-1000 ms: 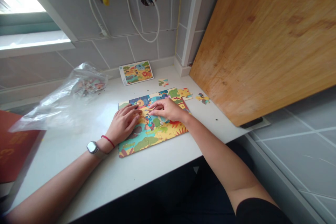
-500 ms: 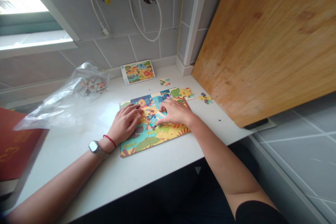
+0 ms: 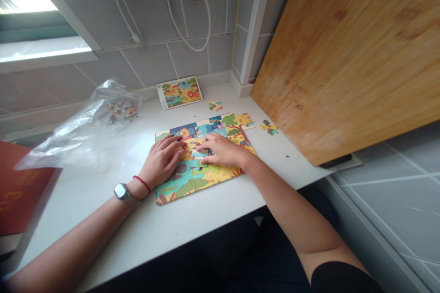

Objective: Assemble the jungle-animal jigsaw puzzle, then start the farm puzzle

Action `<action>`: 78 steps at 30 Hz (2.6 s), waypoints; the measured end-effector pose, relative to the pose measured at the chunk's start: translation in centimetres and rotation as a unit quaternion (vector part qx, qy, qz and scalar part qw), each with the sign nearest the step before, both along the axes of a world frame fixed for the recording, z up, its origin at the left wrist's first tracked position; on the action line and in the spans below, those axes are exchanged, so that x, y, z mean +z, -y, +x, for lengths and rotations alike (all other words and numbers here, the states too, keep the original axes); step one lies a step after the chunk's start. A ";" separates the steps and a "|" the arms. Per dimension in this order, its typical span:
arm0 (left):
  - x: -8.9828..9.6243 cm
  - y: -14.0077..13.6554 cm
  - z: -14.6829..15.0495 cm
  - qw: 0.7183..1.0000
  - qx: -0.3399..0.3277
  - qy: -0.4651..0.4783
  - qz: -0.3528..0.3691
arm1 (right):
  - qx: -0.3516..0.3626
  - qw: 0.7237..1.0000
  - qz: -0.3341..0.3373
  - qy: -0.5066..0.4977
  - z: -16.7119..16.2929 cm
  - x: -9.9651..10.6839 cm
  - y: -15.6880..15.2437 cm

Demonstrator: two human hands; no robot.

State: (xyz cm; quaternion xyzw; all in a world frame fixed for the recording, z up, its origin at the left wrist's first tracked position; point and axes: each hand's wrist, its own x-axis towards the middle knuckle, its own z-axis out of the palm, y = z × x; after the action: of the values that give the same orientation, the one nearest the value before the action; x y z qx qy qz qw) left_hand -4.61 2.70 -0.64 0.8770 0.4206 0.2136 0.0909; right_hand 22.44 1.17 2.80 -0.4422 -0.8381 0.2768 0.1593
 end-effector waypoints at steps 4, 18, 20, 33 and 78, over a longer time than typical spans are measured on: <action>0.0 0.0 0.0 1.000 0.001 0.000 -0.002 | 0.014 0.999 0.038 0.004 -0.2 -0.1 0.3; 0.0 0.0 0.0 1.000 0.000 -0.001 -0.002 | 0.050 0.998 -0.003 0.031 0.1 -0.2 0.6; 0.0 0.0 0.0 1.000 -0.001 0.000 -0.002 | 0.054 0.998 -0.009 0.029 0.2 -0.3 0.6; 0.0 0.0 0.0 1.000 0.000 -0.001 0.000 | 0.026 0.999 -0.012 0.015 -0.4 -0.4 0.4; 0.9 -0.9 -0.8 0.898 0.186 0.392 -0.075 | -0.322 0.771 -0.137 -0.532 0.2 -0.8 -2.3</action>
State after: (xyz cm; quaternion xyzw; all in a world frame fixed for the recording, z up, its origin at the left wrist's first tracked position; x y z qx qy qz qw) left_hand -5.38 3.56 0.30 0.6187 0.5211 0.5209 0.2726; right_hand 22.62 3.46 1.99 -0.4853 -0.3809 0.5121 0.5976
